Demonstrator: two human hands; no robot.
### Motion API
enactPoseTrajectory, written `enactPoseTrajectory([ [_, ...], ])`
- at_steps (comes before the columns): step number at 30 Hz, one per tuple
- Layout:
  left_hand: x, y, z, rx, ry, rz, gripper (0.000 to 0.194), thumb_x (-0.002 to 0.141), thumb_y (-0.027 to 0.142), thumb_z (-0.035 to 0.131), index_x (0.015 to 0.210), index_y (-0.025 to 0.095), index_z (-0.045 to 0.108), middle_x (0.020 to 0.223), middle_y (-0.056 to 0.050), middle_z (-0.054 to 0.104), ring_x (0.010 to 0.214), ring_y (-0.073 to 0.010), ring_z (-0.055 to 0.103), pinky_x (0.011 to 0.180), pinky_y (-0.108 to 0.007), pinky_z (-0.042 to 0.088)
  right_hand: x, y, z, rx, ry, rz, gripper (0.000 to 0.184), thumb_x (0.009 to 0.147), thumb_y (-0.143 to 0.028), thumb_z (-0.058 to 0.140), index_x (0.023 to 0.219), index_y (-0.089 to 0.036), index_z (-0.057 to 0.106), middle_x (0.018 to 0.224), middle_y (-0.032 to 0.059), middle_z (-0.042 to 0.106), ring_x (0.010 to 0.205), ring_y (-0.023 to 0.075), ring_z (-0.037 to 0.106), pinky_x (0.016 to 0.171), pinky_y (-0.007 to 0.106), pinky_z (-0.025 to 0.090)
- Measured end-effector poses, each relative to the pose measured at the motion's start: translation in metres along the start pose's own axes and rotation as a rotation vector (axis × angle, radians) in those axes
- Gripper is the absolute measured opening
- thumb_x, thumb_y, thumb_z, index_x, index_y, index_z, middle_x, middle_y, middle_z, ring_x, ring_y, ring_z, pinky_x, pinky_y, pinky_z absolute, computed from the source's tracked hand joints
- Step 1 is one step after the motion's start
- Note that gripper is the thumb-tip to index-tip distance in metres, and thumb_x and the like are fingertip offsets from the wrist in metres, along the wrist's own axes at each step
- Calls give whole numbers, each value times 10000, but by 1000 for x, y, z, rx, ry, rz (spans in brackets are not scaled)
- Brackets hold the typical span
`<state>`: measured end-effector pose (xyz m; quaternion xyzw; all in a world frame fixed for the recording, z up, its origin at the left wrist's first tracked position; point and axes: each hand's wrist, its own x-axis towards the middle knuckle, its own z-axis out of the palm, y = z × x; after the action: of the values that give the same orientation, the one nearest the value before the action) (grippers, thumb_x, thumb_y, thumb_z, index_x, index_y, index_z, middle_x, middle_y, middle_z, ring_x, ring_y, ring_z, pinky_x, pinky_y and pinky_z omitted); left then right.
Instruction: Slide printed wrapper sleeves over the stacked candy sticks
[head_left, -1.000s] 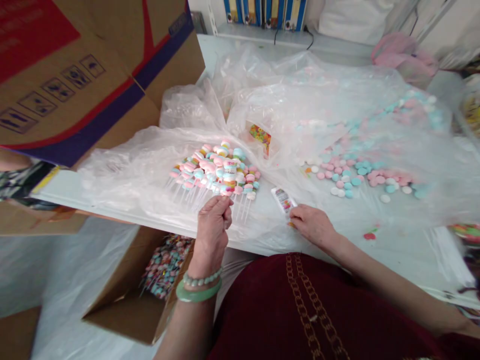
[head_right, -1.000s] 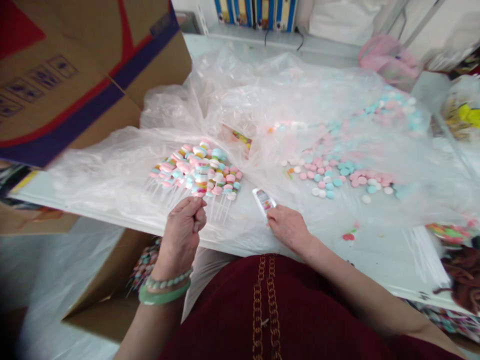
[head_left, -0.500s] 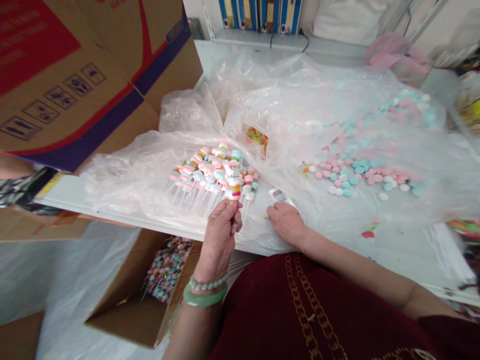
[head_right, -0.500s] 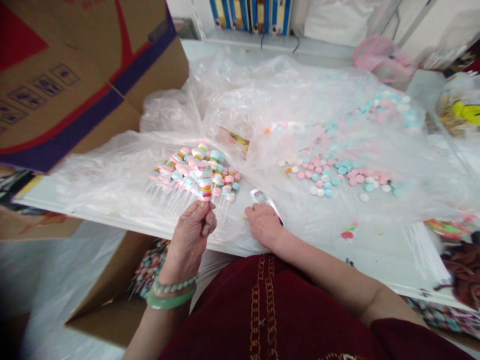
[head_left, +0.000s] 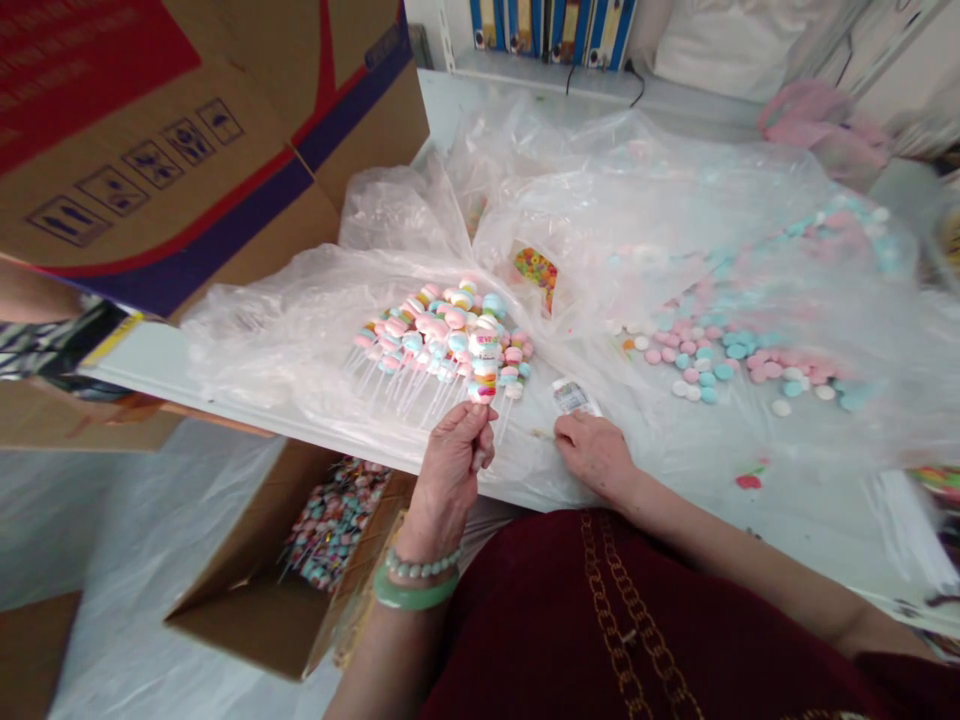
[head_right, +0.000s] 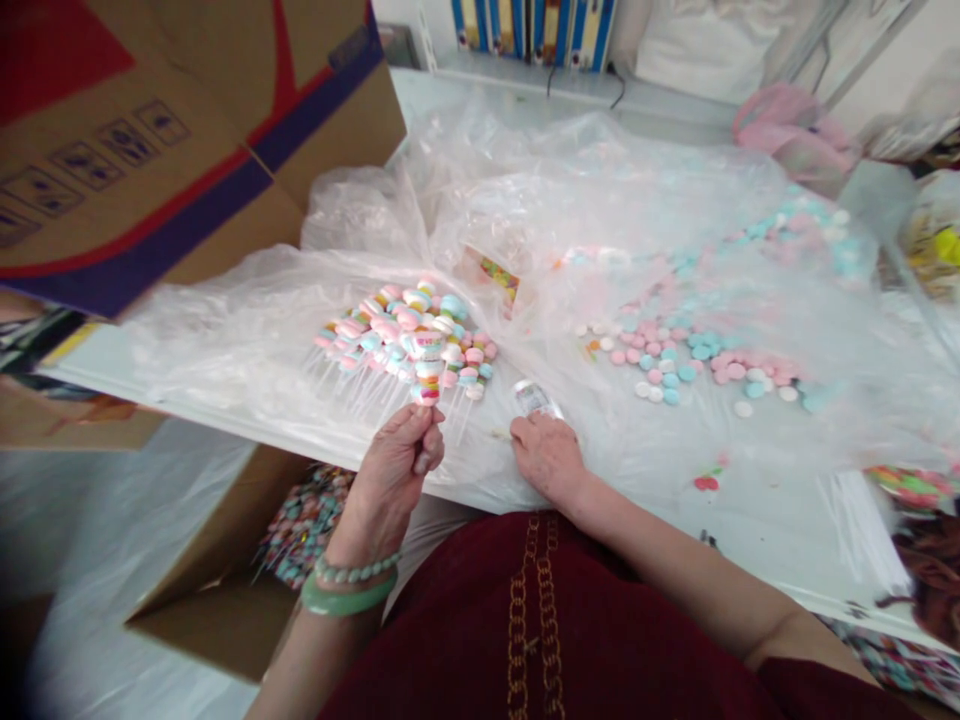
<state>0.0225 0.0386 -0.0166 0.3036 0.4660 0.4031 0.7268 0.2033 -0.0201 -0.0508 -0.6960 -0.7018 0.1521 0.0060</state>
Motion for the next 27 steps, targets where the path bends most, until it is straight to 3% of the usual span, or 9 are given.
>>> enactPoseTrajectory([
  [4, 1, -2, 2, 83, -45, -5, 227, 757, 369, 658, 709, 155, 599, 477, 57, 458, 375, -45, 300, 402, -200, 192, -12, 11, -2, 93, -10, 40, 220, 922, -194, 426, 849, -187, 634, 855, 44, 659, 797, 174, 590, 674, 274, 359],
  [7, -5, -8, 5, 262, -235, -6, 246, 748, 357, 663, 625, 152, 605, 578, 3, 547, 530, -95, 451, 517, -220, 332, -17, 12, -5, 116, 25, -16, 225, 923, -194, 421, 850, -177, 633, 859, 53, 646, 813, 175, 576, 708, 274, 371],
  [10, -17, -13, -1, 356, -419, -106, 268, 769, 356, 643, 598, 153, 608, 600, -12, 558, 606, -123, 481, 620, -251, 373, -23, 8, -7, 121, 64, -204, 158, 890, -235, 493, 934, -167, 628, 954, 79, 633, 893, 200, 551, 766, 288, 379],
  [12, -23, -14, -11, 324, -436, -163, 280, 787, 379, 625, 621, 153, 615, 596, -9, 552, 592, -122, 471, 623, -258, 369, -27, 7, -4, 74, 62, -295, 162, 863, -223, 521, 971, -157, 622, 988, 99, 624, 925, 224, 534, 785, 313, 374],
  [14, -28, -12, -21, 299, -398, -129, 274, 801, 391, 613, 657, 159, 630, 622, -12, 560, 616, -129, 485, 639, -263, 378, -28, 8, 1, 38, 34, -303, 158, 863, -163, 484, 921, -153, 631, 936, 102, 627, 891, 222, 533, 777, 324, 369],
  [18, -33, -11, -28, 602, -469, 81, 227, 828, 363, 601, 717, 180, 674, 967, -82, 643, 882, -194, 564, 807, -329, 431, -22, 17, 8, 283, 15, -165, 218, 865, -129, 425, 812, -171, 632, 849, 63, 624, 820, 177, 539, 749, 292, 374],
  [22, -33, -22, -19, 1224, -515, 488, 211, 877, 269, 532, 738, 200, 674, 1432, -106, 449, 1259, -294, 415, 1040, -479, 309, -9, 26, 4, 716, -96, 40, 128, 793, -209, 491, 722, -187, 595, 686, -17, 552, 684, 137, 498, 640, 249, 366],
  [24, -27, -29, -14, 1424, -492, 689, 191, 886, 215, 499, 783, 209, 661, 1475, -97, 399, 1328, -318, 336, 1053, -525, 280, -5, 28, 0, 906, -131, 99, 97, 738, -243, 526, 674, -187, 573, 620, -41, 502, 623, 123, 457, 592, 237, 348],
  [27, -13, -35, -10, 1529, -534, 827, 160, 887, 188, 485, 868, 218, 641, 1297, -126, 555, 1168, -291, 485, 958, -476, 382, -4, 28, -7, 1234, -193, 171, 142, 672, -314, 587, 639, -182, 547, 557, -59, 460, 544, 105, 408, 535, 229, 314],
])
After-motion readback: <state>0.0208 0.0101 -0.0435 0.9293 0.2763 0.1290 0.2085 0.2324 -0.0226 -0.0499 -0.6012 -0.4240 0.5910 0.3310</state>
